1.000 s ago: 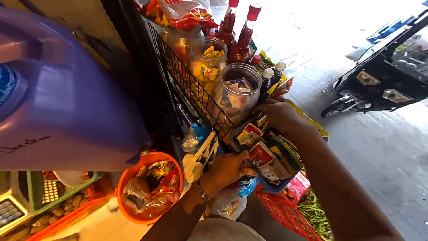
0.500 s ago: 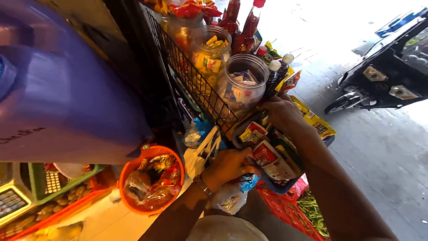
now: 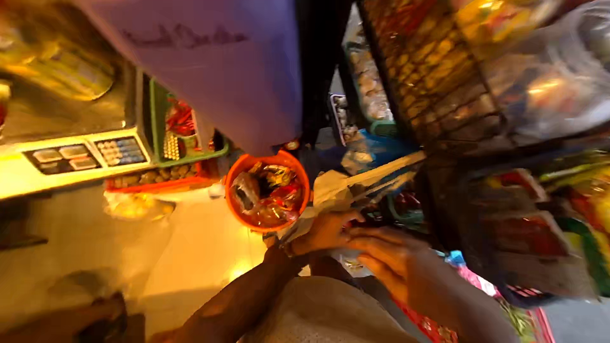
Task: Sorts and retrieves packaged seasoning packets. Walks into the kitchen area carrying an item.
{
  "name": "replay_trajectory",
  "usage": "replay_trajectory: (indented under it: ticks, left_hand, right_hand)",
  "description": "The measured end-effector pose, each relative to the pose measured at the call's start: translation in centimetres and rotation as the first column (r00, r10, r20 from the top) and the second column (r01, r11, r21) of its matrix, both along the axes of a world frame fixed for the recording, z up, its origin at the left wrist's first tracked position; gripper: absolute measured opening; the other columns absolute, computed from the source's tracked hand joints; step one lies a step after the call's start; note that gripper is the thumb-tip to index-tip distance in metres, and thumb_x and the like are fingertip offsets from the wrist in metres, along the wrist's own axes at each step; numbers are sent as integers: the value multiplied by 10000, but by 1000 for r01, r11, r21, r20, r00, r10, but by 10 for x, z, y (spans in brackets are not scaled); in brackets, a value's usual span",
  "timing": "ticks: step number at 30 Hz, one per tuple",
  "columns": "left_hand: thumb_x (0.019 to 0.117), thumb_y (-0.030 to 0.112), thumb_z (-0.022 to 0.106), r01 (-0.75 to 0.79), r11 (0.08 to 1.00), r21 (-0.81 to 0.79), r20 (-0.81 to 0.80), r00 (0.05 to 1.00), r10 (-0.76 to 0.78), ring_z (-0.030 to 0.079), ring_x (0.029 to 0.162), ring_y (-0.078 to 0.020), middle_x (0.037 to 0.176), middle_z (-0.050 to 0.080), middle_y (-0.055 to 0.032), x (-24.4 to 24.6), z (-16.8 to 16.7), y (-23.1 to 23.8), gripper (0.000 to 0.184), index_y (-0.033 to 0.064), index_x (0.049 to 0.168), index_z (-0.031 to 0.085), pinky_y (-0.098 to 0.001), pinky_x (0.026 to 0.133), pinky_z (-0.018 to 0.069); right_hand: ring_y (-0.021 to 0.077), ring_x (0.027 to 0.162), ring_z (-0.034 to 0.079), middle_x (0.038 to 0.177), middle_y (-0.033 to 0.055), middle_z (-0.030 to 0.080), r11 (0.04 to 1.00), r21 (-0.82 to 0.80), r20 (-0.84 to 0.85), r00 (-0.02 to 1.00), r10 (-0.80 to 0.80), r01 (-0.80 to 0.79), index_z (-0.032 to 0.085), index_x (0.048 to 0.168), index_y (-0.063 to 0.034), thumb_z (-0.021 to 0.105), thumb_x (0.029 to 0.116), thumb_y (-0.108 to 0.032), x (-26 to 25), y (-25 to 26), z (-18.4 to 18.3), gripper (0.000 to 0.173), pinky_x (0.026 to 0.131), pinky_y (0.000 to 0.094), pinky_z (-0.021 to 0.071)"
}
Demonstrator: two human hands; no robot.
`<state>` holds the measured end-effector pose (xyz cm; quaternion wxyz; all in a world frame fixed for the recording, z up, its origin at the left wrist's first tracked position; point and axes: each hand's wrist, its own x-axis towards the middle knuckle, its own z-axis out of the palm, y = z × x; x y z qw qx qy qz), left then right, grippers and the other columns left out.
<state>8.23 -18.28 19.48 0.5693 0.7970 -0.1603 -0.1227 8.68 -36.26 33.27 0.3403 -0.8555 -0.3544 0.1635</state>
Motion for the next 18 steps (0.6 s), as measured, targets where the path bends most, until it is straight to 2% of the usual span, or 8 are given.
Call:
replay_trajectory:
  ticks: [1, 2, 4, 6, 9, 12, 16, 18]
  left_hand:
    - [949, 176, 691, -110, 993, -30, -154, 983, 104, 710, 841, -190, 983, 742, -142, -12, -19, 23, 270, -13, 1140, 721, -398, 802, 586]
    - [960, 173, 682, -253, 965, -66, -317, 922, 220, 658, 752, -108, 949, 712, -108, -26, -35, 44, 265, -22, 1138, 701, -295, 724, 567]
    - [978, 130, 659, -543, 836, -73, -602, 693, 398, 614, 646, -73, 902, 663, -66, -54, -58, 83, 251, -34, 1168, 647, -251, 603, 555]
    - [993, 109, 640, -742, 670, -2, -719, 467, 515, 610, 620, -93, 857, 666, -63, -82, -80, 115, 231, -24, 1182, 633, -270, 575, 545]
    - [1012, 83, 601, -874, 483, 51, -758, 281, 589, 596, 576, -103, 799, 653, -70, -116, -102, 148, 191, -43, 1154, 616, -265, 537, 533]
    - [1038, 82, 541, -937, 349, 32, -846, 161, 508, 568, 580, -94, 793, 614, -45, -146, -132, 172, 182, -25, 1172, 601, -251, 540, 517]
    - [1083, 221, 460, -992, 122, 46, -991, -29, 134, 561, 503, -105, 673, 555, -4, -198, -189, 179, 224, 61, 1178, 584, -255, 457, 519]
    - [1081, 273, 452, -991, 60, 117, -993, -118, -20, 560, 480, -109, 631, 537, 9, -225, -210, 176, 248, 79, 1143, 595, -266, 438, 522]
  right_hand:
    - [215, 1129, 699, 1183, 90, 736, 994, -53, -169, 982, 85, -95, 738, 1182, -91, 526, 1053, -233, 3, 19, -24, 286, 996, 405, 563]
    - [278, 1155, 680, 1211, 151, 714, 973, -130, -375, 918, 131, -192, 711, 1229, -39, 513, 1070, -199, 10, 38, -48, 300, 1033, 463, 527]
    - [354, 1202, 635, 1261, 230, 664, 922, -247, -616, 783, 89, -299, 658, 1286, 20, 485, 1084, -153, 26, 73, -108, 318, 1080, 518, 467]
    - [373, 1215, 623, 1269, 257, 655, 904, -321, -671, 741, -5, -284, 654, 1281, 48, 489, 1075, -142, 34, 101, -172, 325, 1087, 528, 455]
    - [370, 1246, 611, 1294, 255, 648, 872, -419, -646, 758, -92, -252, 649, 1284, 49, 472, 1076, -150, 45, 146, -242, 338, 1103, 529, 445]
    - [371, 1279, 594, 1323, 262, 637, 859, -483, -596, 783, -179, -171, 638, 1302, 62, 466, 1085, -150, 61, 195, -291, 349, 1132, 519, 426]
    - [433, 1205, 629, 1265, 271, 664, 817, -576, -432, 860, -271, -32, 673, 1263, 14, 513, 1080, -170, 81, 235, -340, 306, 1053, 609, 471]
    - [393, 1075, 672, 1190, 246, 684, 845, -533, -448, 831, -329, 47, 666, 1255, -5, 506, 1081, -188, 84, 253, -337, 299, 949, 589, 529]
